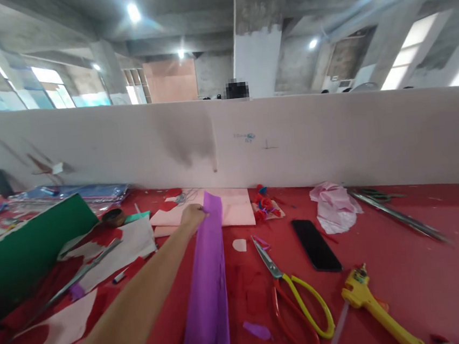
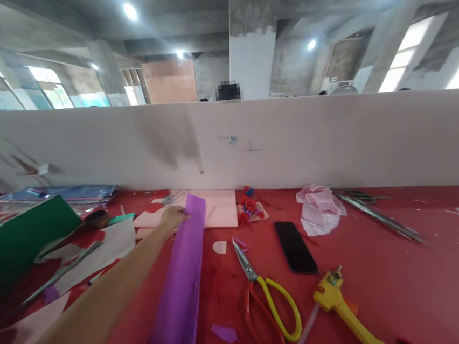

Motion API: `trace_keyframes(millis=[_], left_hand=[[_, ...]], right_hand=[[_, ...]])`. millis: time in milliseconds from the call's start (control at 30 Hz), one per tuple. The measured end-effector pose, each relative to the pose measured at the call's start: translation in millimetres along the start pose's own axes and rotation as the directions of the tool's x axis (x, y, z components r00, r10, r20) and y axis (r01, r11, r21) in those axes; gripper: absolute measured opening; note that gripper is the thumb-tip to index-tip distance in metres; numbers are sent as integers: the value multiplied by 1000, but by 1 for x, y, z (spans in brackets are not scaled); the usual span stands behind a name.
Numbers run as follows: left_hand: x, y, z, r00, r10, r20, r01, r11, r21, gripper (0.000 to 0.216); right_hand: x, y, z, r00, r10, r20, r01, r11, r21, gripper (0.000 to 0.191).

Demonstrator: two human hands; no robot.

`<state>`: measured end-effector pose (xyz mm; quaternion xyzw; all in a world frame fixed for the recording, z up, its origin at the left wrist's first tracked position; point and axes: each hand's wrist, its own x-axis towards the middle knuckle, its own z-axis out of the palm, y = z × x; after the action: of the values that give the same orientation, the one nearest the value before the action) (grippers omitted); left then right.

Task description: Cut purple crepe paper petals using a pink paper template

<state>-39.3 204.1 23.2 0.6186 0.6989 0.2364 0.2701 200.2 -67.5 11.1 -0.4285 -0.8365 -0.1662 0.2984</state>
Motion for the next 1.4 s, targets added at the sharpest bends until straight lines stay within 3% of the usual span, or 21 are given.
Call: trace_keyframes(millis=[100, 167, 300, 367, 433, 533, 633, 733, 867, 967, 1067, 1200, 1300, 1400], left_hand=[[20, 16, -1, 996, 54, -68, -59, 995, -75, 7], [29, 24, 2, 991, 76, -114, -91, 987, -134, 8], [22, 22, 5, 964, 150, -219, -197, 957, -211, 43], [-1, 8, 2, 947, 223, -229, -269, 943, -194, 44], [-38, -14, -1, 919, 351, -180, -375, 919, -121, 33], [-110, -48, -2, 806, 591, -28, -589, 806, 56, 32], [-172, -74, 2, 812, 579, 78, -584, 806, 99, 29], [-204, -92, 6, 791, 596, 139, -612, 778, 143, 26], [-212, -105, 10, 710, 694, 116, -702, 685, 195, 26], [-209, -108, 12, 695, 715, 80, -717, 679, 155, 27], [-206, -111, 11, 714, 700, 29, -700, 712, 49, 25], [-202, -114, 3, 724, 685, 77, -681, 728, -73, 20], [-205, -110, -6, 669, 727, 151, -730, 682, -48, 19], [-219, -102, -15, 605, 766, 216, -790, 611, 46, 24]], right_hand=[[-2, 47, -11, 996, 86, -21, -87, 995, -41, 31], [-3, 62, -14, 994, 110, -17, -111, 992, -53, 33], [6, 44, 0, 997, 76, 32, -74, 996, -43, 19], [12, 15, 17, 997, 27, 72, -26, 1000, -13, 23], [17, -22, 36, 992, -34, 121, 28, 999, 46, 26], [18, -74, 56, 970, -133, 202, 95, 978, 186, 17], [17, -102, 62, 925, -199, 324, 99, 949, 300, 25], [21, -104, 61, 870, -212, 446, 74, 949, 307, 30], [30, -95, 48, 823, -243, 513, 119, 957, 263, 18], [34, -91, 35, 822, -206, 530, 84, 966, 244, 7], [37, -90, 31, 844, -164, 511, 22, 962, 272, 9], [39, -92, 41, 856, -232, 462, 72, 938, 338, 15], [38, -92, 50, 913, -154, 378, 26, 945, 325, 28], [33, -86, 55, 966, 3, 260, -107, 916, 387, 24]])
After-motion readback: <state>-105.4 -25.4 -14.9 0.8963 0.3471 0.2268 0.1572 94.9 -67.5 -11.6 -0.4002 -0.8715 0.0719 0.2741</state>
